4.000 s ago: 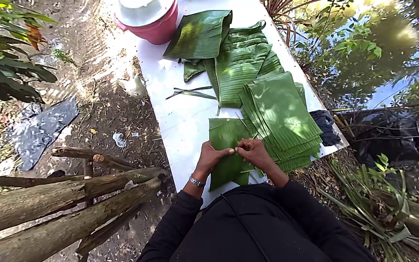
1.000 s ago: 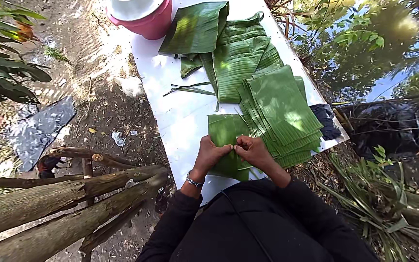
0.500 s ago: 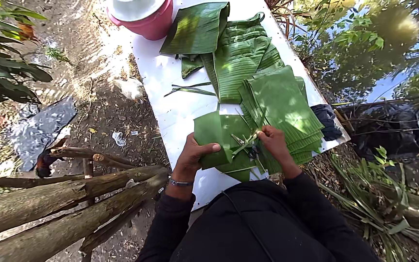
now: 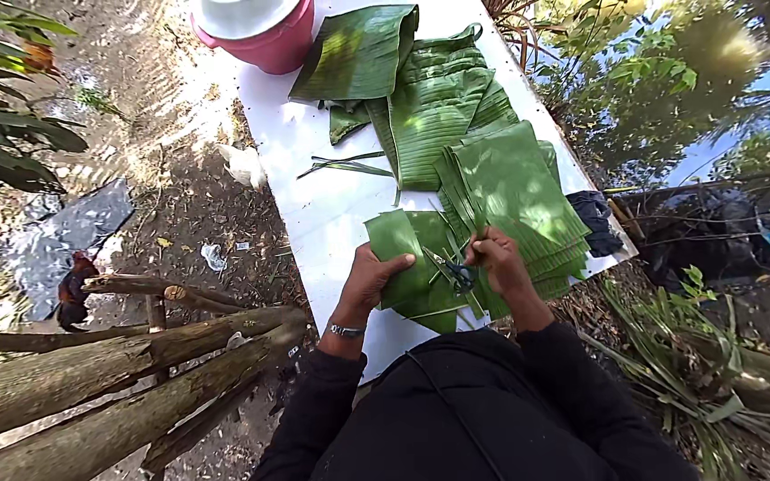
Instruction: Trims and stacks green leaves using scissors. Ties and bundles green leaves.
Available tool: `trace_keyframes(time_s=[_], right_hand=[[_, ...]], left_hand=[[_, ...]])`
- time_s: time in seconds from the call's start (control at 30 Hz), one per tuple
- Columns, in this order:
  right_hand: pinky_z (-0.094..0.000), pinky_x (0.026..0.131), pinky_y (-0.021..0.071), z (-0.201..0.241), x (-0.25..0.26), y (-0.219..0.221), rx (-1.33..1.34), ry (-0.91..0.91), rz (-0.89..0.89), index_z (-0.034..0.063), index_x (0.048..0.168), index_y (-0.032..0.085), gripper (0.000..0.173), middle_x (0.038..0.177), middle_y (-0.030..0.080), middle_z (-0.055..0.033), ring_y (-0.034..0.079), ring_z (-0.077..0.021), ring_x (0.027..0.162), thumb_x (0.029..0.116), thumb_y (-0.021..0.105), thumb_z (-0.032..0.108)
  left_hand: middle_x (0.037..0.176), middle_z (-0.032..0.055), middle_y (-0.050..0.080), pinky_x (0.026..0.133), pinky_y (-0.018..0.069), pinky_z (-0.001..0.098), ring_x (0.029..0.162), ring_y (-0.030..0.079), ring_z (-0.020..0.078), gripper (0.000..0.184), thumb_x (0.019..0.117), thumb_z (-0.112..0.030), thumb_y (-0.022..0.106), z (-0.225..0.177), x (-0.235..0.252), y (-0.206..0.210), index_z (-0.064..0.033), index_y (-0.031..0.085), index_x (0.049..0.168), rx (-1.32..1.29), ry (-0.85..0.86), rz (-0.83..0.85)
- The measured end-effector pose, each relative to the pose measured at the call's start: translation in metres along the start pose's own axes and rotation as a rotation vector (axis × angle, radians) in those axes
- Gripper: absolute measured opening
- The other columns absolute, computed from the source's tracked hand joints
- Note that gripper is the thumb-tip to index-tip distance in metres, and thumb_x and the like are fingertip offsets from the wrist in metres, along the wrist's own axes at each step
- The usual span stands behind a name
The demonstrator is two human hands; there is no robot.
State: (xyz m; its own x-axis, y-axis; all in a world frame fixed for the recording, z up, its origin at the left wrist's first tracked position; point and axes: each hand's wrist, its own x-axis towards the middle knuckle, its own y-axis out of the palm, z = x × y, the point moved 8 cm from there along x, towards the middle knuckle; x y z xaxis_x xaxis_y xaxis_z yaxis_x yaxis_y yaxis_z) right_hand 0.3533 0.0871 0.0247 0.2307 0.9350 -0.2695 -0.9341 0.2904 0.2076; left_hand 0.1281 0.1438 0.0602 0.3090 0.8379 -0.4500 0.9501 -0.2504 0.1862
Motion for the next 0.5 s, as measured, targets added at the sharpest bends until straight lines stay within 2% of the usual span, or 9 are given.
trace_keyframes(time_s=[0.07, 0.2, 0.33, 0.4, 0.5], right_hand=[[-0.0289, 0.051, 0.0538, -0.012, -0.006, 0.032, 0.115, 0.131, 0.134, 0.0106, 0.091, 0.054, 0.014, 0.063, 0.053, 0.0007, 0.055, -0.0107, 0.05, 0.0981, 0.043, 0.012], [-0.0225, 0.047, 0.0479, -0.017, -0.014, 0.063, 0.087, 0.19, 0.266, 0.0057, 0.1, 0.056, 0.01, 0.068, 0.058, -0.0025, 0.052, -0.0084, 0.05, 0.1026, 0.047, 0.01], [-0.018, 0.045, 0.0414, -0.021, -0.015, 0.065, -0.013, 0.169, 0.278, 0.0061, 0.092, 0.061, 0.008, 0.064, 0.056, 0.0028, 0.048, -0.0028, 0.047, 0.0995, 0.058, 0.008], [-0.0183, 0.046, 0.0393, -0.022, -0.012, 0.062, -0.093, 0.11, 0.256, 0.0067, 0.088, 0.063, 0.008, 0.064, 0.056, 0.0039, 0.046, -0.0019, 0.049, 0.0962, 0.062, 0.008], [-0.022, 0.054, 0.0432, -0.018, -0.009, 0.058, -0.288, -0.004, 0.24, 0.0071, 0.083, 0.065, 0.011, 0.067, 0.059, 0.0034, 0.051, -0.0035, 0.056, 0.0933, 0.066, 0.011]], left_hand=[[0.092, 0.0146, 0.075, 0.076, 0.0645, 0.0394, 0.08, 0.074, 0.0222, 0.038, 0.0785, 0.009, 0.08, 0.01, 0.003, 0.007, 0.0043, 0.064, 0.113, 0.04, -0.008, 0.02], [0.091, 0.0136, 0.075, 0.077, 0.0641, 0.0377, 0.081, 0.074, 0.021, 0.033, 0.0801, 0.006, 0.08, 0.013, 0.003, 0.009, 0.0045, 0.066, 0.11, 0.112, 0.006, 0.028], [0.089, 0.0125, 0.075, 0.075, 0.0642, 0.0367, 0.079, 0.074, 0.0198, 0.032, 0.0783, 0.007, 0.081, 0.013, 0.002, 0.007, 0.0042, 0.066, 0.107, 0.146, 0.035, 0.007], [0.088, 0.0121, 0.075, 0.075, 0.0642, 0.0361, 0.078, 0.074, 0.0192, 0.032, 0.0775, 0.007, 0.081, 0.013, 0.002, 0.008, 0.0041, 0.067, 0.106, 0.162, 0.035, 0.007], [0.088, 0.0119, 0.075, 0.075, 0.0642, 0.0355, 0.078, 0.074, 0.0191, 0.033, 0.0763, 0.007, 0.082, 0.016, 0.002, 0.01, 0.004, 0.067, 0.105, 0.172, 0.028, 0.014]])
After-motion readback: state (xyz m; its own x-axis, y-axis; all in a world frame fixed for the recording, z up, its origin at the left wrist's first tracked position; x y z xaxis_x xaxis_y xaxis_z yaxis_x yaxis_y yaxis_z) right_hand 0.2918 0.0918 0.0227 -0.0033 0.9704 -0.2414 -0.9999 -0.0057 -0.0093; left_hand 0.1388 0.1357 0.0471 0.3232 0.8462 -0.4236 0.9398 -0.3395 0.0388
